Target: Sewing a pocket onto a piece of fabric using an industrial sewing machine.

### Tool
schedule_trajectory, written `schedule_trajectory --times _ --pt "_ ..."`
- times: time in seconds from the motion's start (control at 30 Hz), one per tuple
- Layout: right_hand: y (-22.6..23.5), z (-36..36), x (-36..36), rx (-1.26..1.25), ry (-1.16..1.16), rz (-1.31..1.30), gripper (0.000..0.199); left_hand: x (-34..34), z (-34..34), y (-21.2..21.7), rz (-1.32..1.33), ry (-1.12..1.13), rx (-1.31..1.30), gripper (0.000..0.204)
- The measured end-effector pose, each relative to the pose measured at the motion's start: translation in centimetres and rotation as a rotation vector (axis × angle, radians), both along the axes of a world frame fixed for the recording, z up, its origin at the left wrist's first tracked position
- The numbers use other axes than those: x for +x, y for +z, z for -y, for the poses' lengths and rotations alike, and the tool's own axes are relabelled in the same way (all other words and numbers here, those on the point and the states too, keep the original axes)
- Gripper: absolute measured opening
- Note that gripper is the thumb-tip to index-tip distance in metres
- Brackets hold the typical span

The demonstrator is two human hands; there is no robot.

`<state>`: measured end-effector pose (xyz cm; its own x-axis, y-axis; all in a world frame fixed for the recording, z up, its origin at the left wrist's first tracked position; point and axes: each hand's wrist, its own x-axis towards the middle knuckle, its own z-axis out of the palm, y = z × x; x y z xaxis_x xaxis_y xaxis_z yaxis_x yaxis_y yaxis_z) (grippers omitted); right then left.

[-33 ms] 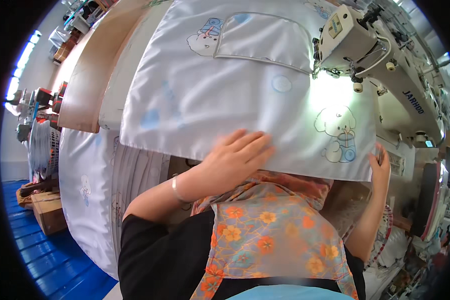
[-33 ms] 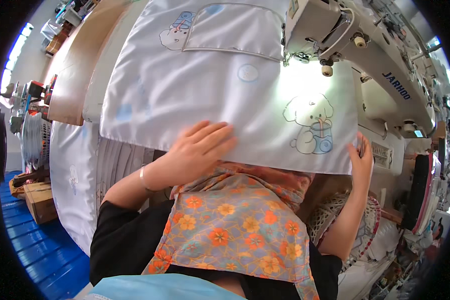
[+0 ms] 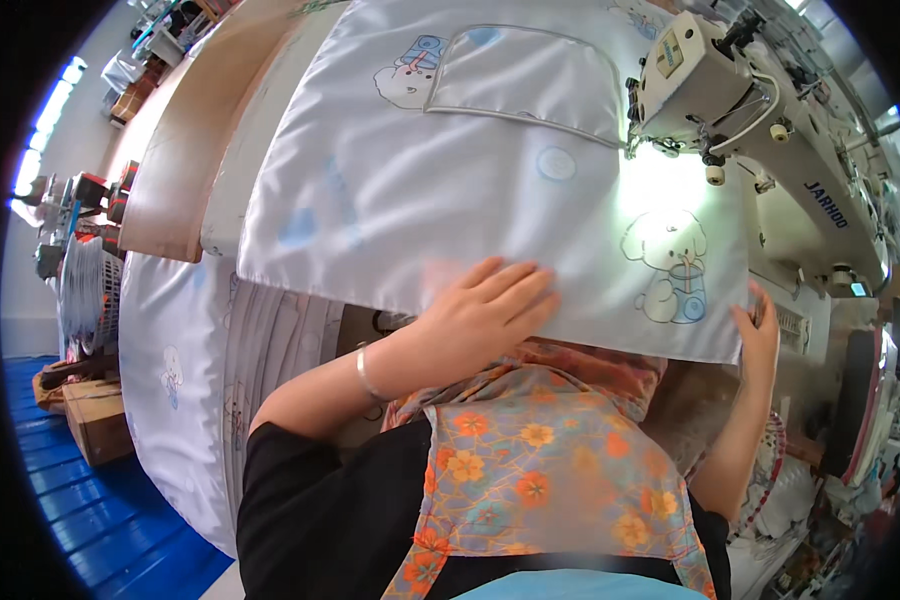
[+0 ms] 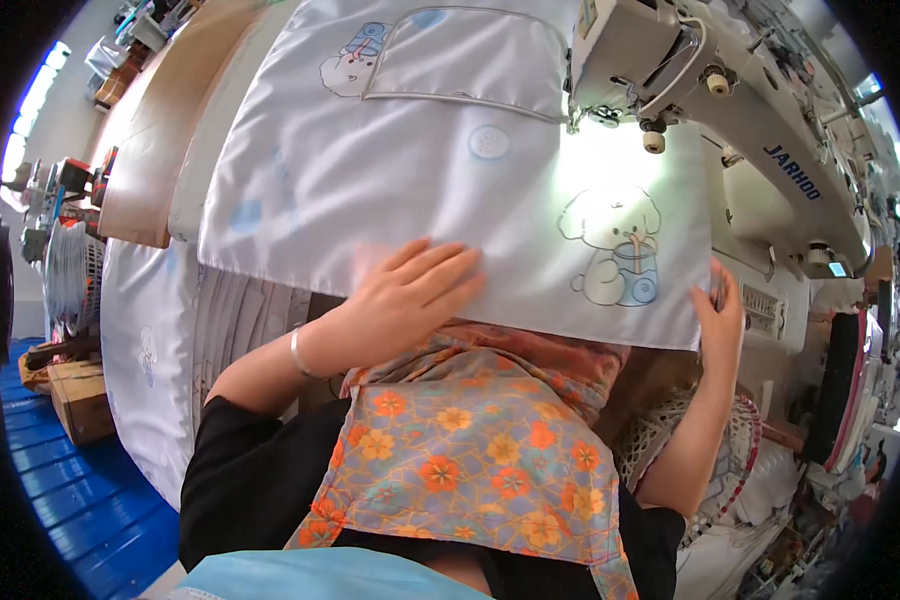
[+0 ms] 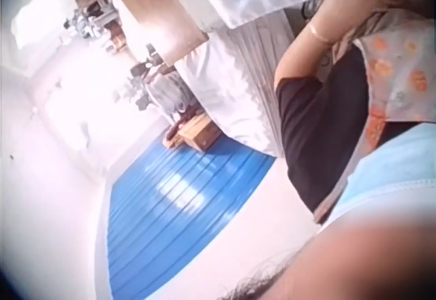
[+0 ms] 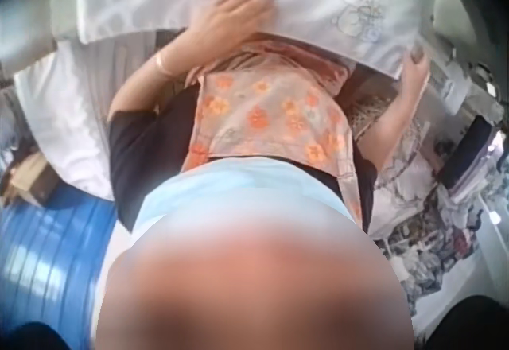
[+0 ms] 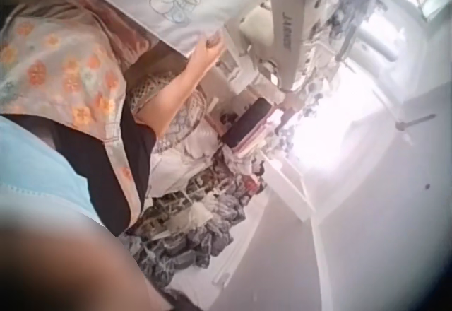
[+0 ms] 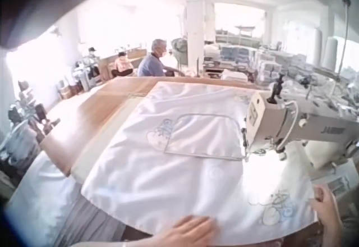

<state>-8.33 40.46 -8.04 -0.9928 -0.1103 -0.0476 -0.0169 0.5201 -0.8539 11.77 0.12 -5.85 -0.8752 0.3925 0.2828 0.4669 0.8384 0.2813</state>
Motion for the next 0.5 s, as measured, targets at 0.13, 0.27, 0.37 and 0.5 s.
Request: schedule_trajectory --times 0.13,0.27,0.37,0.5 --pt "0.4 4.1 -2.2 0.140 0.140 -0.145 0.041 -2.6 -0.9 -1.0 -0.101 0.031 -0.204 0.051" --pt "0.2 8.2 -7.8 0.256 0.167 -0.225 0.035 -6.6 1.0 -0.9 -0.213 0.209 -0.293 0.039" --pt "0.2 12.5 -11.1 0.423 0.178 -0.324 0.032 -9.0 1.1 -0.6 -0.154 0.259 -0.383 0.027" --pt "-2.9 15.7 -13.9 0.520 0.108 -0.537 0.024 -13.3 2.8 -1.8 -0.065 0.320 -0.425 0.011"
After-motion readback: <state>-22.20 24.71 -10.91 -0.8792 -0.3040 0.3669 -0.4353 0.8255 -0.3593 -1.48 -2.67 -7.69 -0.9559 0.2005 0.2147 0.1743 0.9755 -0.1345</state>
